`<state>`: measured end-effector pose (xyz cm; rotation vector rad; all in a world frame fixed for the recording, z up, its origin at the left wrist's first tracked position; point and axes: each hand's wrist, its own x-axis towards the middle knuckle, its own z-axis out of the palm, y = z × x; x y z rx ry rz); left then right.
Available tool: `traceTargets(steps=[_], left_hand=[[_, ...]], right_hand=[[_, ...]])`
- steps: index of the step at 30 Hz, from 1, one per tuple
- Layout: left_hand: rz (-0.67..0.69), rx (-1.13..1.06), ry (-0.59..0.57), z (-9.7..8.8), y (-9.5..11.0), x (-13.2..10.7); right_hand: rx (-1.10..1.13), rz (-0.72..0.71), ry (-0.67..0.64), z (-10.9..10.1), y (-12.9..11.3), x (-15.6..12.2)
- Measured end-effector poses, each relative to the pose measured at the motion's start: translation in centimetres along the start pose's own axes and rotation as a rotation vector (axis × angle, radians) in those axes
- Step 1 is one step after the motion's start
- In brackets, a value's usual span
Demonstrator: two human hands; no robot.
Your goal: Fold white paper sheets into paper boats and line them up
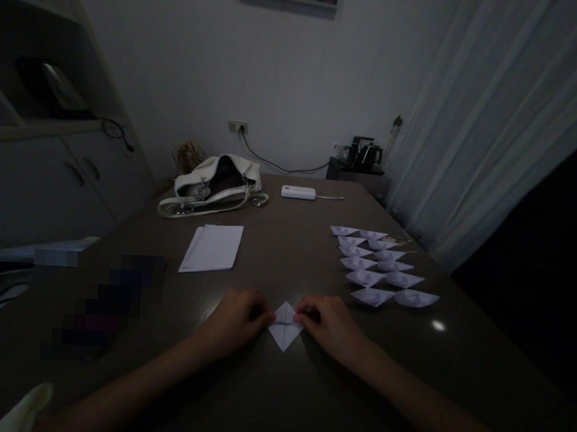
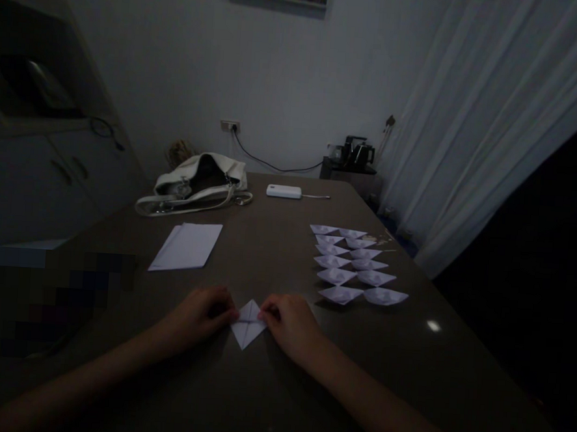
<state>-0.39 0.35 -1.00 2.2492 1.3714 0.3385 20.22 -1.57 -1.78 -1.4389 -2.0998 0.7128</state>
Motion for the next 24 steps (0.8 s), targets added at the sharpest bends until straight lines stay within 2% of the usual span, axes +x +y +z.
traceTargets(steps=[7,11,17,21,24], left_hand=[[-0.123,0.095,-0.051,-0.4,0.8,0.6],[-0.144,0.128,-0.097,-0.9,1.0,0.8],[-0.152,0.172,-0.049,-1.2,1.2,0.5],[-0.021,0.148,0.017,-0.8,1.4,0.4],[0.101,0.071,0.016,-0.5,1.2,0.4]], right_hand=[[-0.050,-0.035,0.006,0.1,-0.3,-0.2],[-0.104,-0.026,0.012,0.2,-0.2,0.1],[-0.123,-0.045,0.028,0.2,0.0,0.0],[-0.135,0.014,0.001,-0.2,0.0,-0.1],[-0.119,0.026,-0.023,-0.7,0.1,-0.2]])
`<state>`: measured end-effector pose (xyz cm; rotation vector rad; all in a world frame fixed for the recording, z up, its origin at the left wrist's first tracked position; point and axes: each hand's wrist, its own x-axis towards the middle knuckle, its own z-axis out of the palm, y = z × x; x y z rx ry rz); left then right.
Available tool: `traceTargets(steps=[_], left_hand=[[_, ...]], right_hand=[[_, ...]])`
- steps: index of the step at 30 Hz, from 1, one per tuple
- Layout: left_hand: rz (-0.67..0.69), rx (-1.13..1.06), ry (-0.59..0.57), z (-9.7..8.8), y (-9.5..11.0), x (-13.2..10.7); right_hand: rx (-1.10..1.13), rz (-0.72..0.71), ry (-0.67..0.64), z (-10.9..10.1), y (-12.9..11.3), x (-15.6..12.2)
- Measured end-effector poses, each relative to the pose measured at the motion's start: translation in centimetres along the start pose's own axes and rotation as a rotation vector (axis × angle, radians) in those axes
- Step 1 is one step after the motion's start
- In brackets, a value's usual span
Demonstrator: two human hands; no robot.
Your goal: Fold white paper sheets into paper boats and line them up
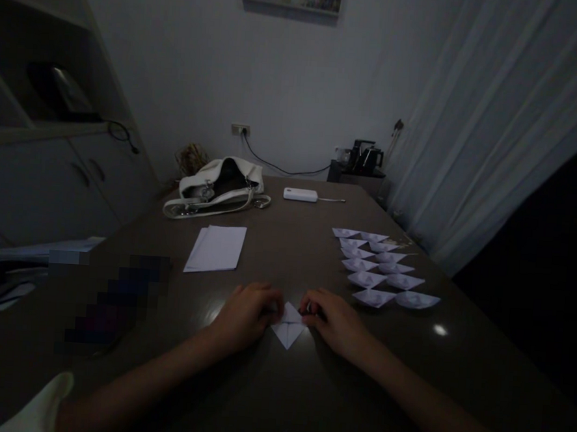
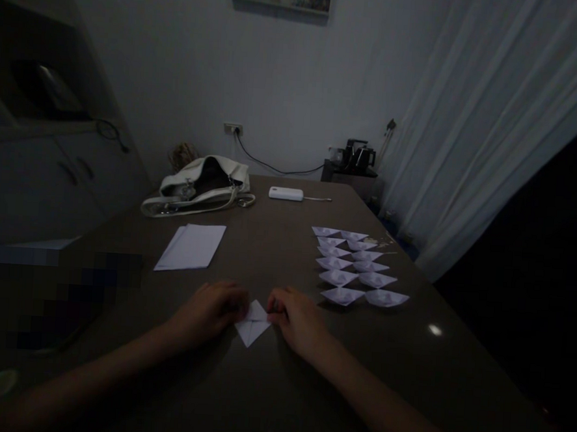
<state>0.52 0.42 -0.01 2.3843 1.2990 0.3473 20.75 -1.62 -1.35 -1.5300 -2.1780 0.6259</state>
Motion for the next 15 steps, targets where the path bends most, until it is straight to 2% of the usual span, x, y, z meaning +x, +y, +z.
traceTargets(steps=[8,11,13,15], left_hand=[[0.111,-0.237,-0.122,0.2,-2.7,0.4],[0.137,-0.254,-0.142,-0.1,-3.0,0.3],[0.141,-0.251,-0.139,-0.3,-2.7,0.1],[0.146,-0.233,-0.141,-0.5,-2.1,-0.1]], right_hand=[[0.064,-0.056,-0.013,-0.3,0.3,-0.2],[0.064,-0.192,0.022,-0.1,0.2,-0.5],[0.033,-0.322,0.007,0.3,-0.1,-0.8],[-0.025,-0.394,-0.025,0.7,-0.4,-1.0]])
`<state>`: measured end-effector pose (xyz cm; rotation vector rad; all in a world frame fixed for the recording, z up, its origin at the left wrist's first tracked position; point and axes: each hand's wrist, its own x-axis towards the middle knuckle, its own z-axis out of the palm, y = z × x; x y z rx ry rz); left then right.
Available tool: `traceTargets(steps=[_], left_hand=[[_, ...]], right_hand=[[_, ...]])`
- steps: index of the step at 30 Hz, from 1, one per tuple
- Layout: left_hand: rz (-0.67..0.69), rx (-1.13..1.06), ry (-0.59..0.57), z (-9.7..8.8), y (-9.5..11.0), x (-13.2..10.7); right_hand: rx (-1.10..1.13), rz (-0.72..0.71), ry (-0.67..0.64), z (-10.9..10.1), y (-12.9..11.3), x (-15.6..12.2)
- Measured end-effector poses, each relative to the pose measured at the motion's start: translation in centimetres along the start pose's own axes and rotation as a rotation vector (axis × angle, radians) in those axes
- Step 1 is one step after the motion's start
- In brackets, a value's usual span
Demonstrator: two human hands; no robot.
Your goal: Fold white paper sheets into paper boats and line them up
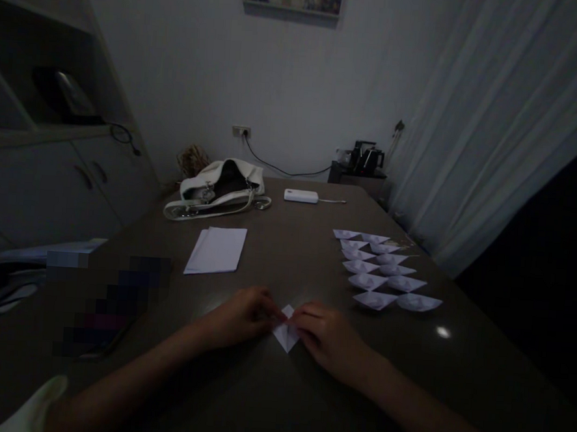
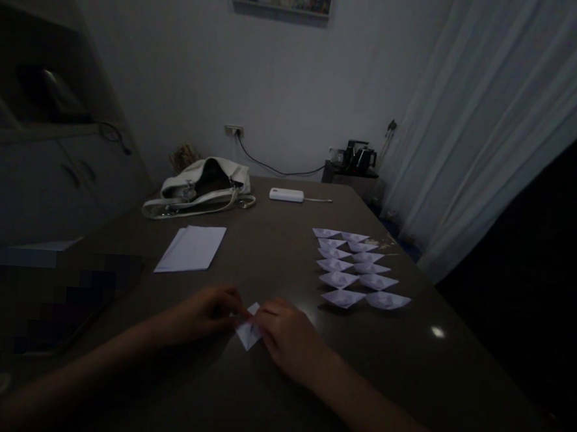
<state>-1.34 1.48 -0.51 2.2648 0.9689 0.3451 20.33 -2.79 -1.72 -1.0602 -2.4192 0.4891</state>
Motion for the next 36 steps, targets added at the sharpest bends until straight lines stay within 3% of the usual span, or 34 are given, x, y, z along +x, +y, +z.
traceTargets(steps=[5,15,24,27,30,36], left_hand=[[0.000,0.064,-0.003,0.3,0.9,-0.1],[0.045,0.223,0.028,1.3,0.3,-0.2],[0.076,0.327,-0.013,0.9,1.7,-0.9],[0.112,0.414,0.013,0.7,2.3,-1.2],[0.110,0.409,0.030,0.7,2.7,-1.4],[0.023,0.327,0.074,1.9,2.2,-1.1]], right_hand=[[-0.134,0.052,-0.011,0.6,-0.7,0.1],[-0.284,0.092,-0.085,0.2,-1.6,0.1],[-0.404,0.058,-0.156,0.3,-2.8,-0.1],[-0.494,0.110,-0.175,0.1,-2.8,-0.2],[-0.603,0.169,-0.148,-0.1,-2.6,-0.4],[-0.712,0.102,-0.102,1.1,-3.0,-0.9]])
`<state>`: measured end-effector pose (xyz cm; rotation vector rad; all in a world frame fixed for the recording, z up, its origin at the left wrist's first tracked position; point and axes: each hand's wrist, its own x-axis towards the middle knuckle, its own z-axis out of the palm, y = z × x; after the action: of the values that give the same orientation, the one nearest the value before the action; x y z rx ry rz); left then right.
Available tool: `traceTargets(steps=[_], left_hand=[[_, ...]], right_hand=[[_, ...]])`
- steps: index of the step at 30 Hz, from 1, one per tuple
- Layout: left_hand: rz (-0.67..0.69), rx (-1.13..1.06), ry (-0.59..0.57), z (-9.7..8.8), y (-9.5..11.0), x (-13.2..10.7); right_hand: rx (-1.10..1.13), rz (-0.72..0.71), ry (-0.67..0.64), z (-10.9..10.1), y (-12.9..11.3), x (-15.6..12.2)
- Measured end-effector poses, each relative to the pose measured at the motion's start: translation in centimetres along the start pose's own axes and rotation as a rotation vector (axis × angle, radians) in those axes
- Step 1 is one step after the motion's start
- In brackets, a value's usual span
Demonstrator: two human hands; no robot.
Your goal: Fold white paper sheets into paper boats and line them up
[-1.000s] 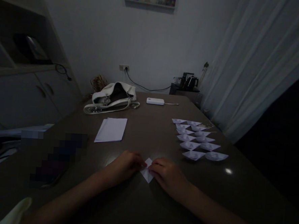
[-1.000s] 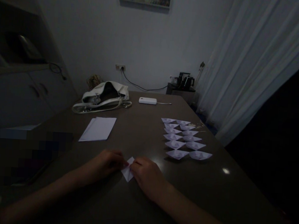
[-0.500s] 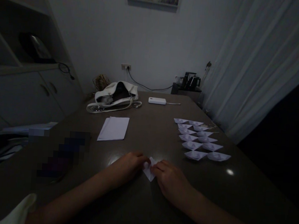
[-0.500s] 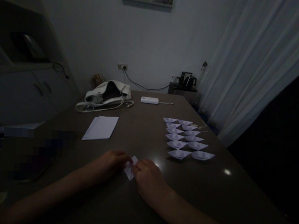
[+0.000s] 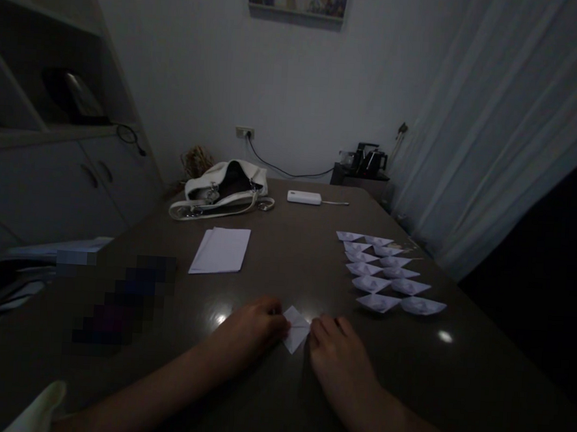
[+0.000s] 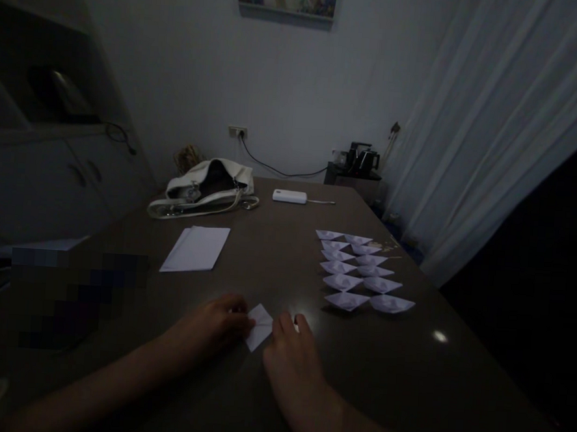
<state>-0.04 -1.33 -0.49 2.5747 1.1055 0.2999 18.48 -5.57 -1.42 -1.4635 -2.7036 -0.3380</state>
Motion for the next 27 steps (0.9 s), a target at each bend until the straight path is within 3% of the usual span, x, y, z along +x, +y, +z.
traceTargets(steps=[4,8,12,15,17,21,24,27], left_hand=[[-0.124,-0.177,0.060,0.9,-0.4,0.4],[-0.206,-0.424,0.091,1.1,-0.8,0.7],[-0.112,-0.539,0.129,0.4,-0.7,0.5],[0.015,-0.431,0.201,-0.5,-0.3,0.1],[0.113,-0.306,0.167,-0.9,-0.2,-0.2],[0.211,-0.138,-0.012,-0.8,-0.4,-0.4],[0.186,-0.126,-0.075,-0.4,-0.7,-0.3],[0.168,-0.161,-0.081,-0.2,-0.9,-0.3]], right_hand=[[0.127,0.141,-0.016,-0.1,0.3,0.2],[0.449,0.231,0.053,0.0,2.2,0.9],[0.702,0.112,0.113,0.2,3.2,1.2],[0.664,-0.030,0.274,-0.1,3.5,0.9],[0.570,-0.135,0.300,-0.3,3.7,0.7],[0.445,-0.257,0.105,-0.2,3.8,0.5],[0.567,-0.234,-0.027,-0.2,3.9,0.6],[0.726,-0.189,-0.074,-0.2,4.1,0.8]])
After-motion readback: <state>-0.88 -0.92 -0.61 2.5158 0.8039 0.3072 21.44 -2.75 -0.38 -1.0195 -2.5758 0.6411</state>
